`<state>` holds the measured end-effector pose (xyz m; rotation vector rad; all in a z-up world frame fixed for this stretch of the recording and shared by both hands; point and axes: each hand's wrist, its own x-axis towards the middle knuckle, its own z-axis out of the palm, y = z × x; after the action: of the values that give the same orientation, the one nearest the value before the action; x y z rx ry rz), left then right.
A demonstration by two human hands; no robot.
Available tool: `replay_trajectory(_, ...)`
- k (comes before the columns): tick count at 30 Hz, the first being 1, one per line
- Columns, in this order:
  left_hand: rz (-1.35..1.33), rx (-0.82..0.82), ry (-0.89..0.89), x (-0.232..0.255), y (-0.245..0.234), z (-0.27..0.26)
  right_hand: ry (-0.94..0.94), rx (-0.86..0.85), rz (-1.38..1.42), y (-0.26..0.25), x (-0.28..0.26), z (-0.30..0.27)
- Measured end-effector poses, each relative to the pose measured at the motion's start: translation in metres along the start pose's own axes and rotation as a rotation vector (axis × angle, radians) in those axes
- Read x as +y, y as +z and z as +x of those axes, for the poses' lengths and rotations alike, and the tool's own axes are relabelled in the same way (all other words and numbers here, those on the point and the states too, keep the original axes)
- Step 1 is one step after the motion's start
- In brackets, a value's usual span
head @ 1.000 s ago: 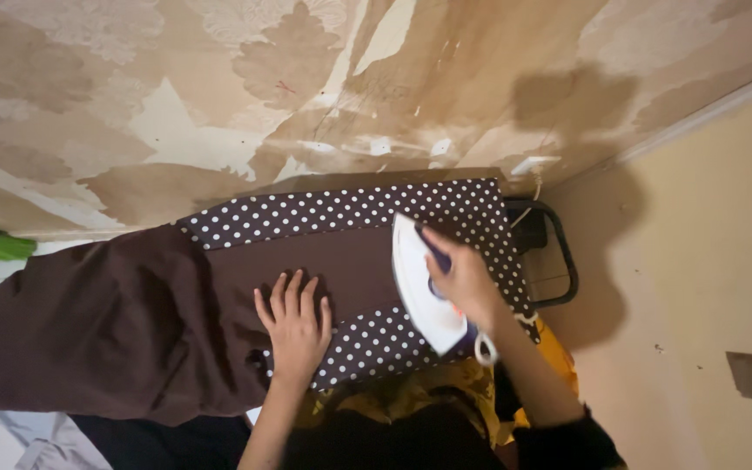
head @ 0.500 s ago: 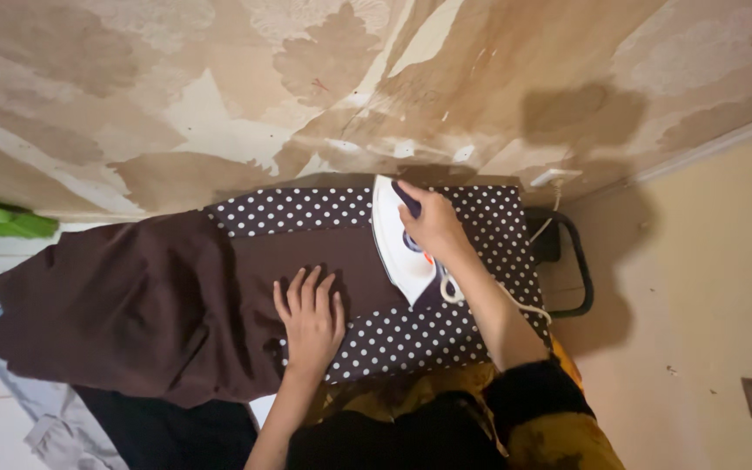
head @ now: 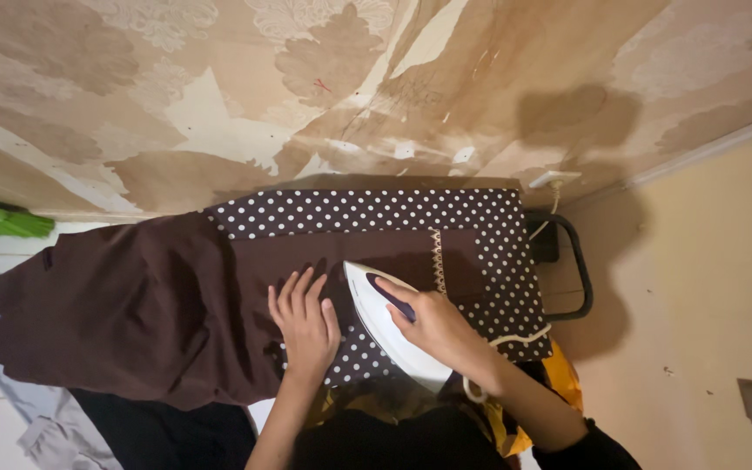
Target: The person irons a brown garment on a polka-dotted ironing board. They repeatedly smooth the fabric with their hands, reposition the garment, and use a white iron to press different sections until the garment appears flat.
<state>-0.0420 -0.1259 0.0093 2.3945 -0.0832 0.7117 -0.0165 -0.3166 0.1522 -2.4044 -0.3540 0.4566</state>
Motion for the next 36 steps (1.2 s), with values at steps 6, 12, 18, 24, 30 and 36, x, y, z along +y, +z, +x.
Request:
replay_trajectory(6,-0.051,0.023,-0.016,0.000,-0.004,-0.001,-0.004,0.111,-0.010,0.008,0.007,0.052)
replay_trajectory(12,-0.109,0.072,-0.055,-0.002,-0.007,-0.003,-0.531,0.549,-0.108,0.015,0.006,0.137)
replay_trajectory(18,-0.130,0.081,-0.070,-0.006,-0.006,-0.001,-0.058,0.059,-0.029,0.011,0.002,0.109)
replay_trajectory(24,-0.143,0.069,-0.094,-0.007,-0.006,-0.002,-0.142,-0.127,-0.097,0.011,0.010,0.017)
replay_trajectory(30,-0.131,0.056,-0.078,-0.004,-0.009,-0.001,0.092,-0.273,-0.160,-0.027,0.042,-0.035)
replay_trajectory(36,-0.108,0.034,-0.079,-0.004,-0.006,-0.002,0.047,0.142,-0.019,-0.062,0.081,-0.053)
